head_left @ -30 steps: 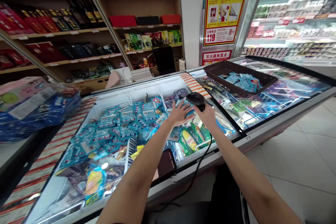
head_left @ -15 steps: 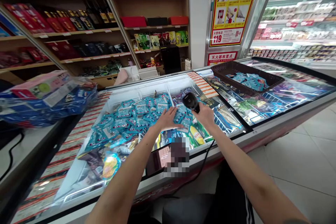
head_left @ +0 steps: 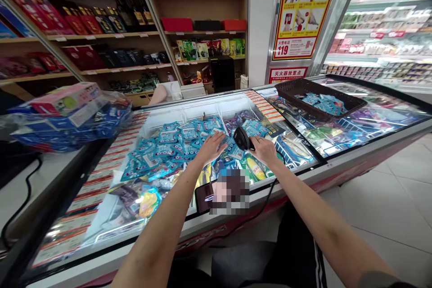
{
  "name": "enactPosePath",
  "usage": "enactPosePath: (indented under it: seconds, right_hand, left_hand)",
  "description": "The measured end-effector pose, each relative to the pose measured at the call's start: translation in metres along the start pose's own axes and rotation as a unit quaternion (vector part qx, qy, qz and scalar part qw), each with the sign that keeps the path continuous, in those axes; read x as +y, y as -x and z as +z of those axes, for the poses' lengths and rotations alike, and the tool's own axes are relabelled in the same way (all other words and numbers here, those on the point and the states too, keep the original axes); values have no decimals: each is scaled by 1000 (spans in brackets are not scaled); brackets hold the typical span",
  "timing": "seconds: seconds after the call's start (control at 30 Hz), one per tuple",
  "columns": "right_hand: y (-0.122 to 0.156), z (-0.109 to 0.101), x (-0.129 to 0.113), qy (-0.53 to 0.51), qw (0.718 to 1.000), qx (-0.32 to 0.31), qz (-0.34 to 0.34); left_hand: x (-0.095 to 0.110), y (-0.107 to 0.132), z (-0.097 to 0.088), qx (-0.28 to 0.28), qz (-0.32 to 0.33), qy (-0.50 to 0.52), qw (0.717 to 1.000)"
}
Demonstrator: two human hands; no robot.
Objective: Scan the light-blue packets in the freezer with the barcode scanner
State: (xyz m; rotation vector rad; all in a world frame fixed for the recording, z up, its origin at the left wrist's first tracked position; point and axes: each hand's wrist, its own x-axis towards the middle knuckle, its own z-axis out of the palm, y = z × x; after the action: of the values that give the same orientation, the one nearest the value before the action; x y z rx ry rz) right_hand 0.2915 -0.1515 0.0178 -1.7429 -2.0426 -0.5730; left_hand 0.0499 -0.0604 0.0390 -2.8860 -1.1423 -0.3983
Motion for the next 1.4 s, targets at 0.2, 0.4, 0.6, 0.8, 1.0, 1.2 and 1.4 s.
enactPosePath:
  seconds: [0.2, 0.4, 0.6, 0.8, 1.0, 1.2, 1.4]
  right_hand:
    - [-13, 9, -2, 11, 999, 12, -47]
    - [-11, 16, -4, -3, 997, 23, -75]
    - [-5, 17, -3, -20, 996, 34, -80]
    - [-6, 21, -5, -32, 994, 63, -83]
    - [-5, 21, -5, -29, 991, 97, -83]
    - [-4, 19, -9, -19, 987, 108, -116]
    - [-5, 18, -13, -11, 986, 96, -137]
  left_hand:
    - [-15, -3, 2, -8, 14, -41, 999]
    - [-27, -10, 3, -31, 11, -28, 999]
    - [-33, 0, 19, 108, -64, 64, 990]
    - [-39, 6, 27, 201, -173, 153, 952]
    - [-33, 9, 21, 274, -209, 310, 886]
    - [-29, 8, 23, 285, -215, 372, 857]
    - [-29, 9, 22, 283, -201, 382, 857]
